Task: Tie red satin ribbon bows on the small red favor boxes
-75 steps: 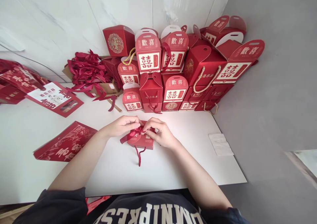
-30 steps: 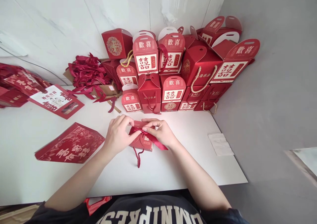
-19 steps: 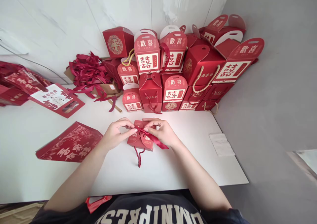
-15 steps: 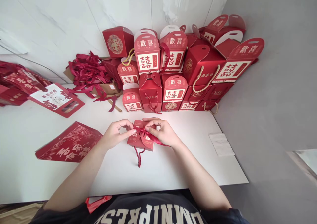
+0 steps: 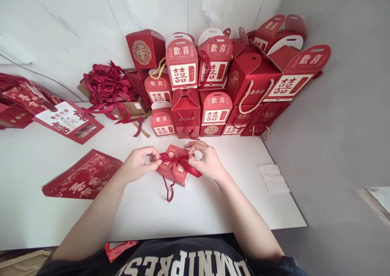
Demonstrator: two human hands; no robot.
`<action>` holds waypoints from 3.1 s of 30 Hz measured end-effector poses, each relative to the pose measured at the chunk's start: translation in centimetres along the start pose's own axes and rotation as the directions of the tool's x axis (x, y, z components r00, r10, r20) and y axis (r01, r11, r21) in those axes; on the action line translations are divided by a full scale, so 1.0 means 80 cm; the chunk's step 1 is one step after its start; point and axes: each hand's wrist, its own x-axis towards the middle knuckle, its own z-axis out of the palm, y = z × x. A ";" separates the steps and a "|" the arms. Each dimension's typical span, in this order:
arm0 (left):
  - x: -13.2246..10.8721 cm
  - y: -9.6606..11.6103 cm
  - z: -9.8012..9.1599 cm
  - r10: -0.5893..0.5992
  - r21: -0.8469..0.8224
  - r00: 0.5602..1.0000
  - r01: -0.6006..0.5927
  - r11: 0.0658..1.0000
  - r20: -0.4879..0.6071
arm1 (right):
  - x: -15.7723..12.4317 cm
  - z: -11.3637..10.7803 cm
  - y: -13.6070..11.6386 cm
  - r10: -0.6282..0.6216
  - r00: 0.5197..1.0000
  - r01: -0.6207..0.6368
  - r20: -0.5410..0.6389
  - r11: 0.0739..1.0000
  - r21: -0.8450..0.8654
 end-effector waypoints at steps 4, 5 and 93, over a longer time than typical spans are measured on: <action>0.005 -0.003 0.003 0.104 0.097 0.993 -0.098 0.990 -0.061 | 0.000 -0.007 0.000 -0.016 0.994 0.011 0.104 0.999 0.048; 0.005 -0.003 0.004 0.117 0.097 0.991 -0.110 0.989 -0.064 | 0.000 -0.007 0.000 -0.028 0.993 0.020 0.116 0.998 0.065; 0.018 -0.023 0.038 0.160 -0.036 0.987 -0.160 0.987 0.003 | 0.017 0.035 0.032 0.070 0.989 -0.136 0.134 0.797 0.588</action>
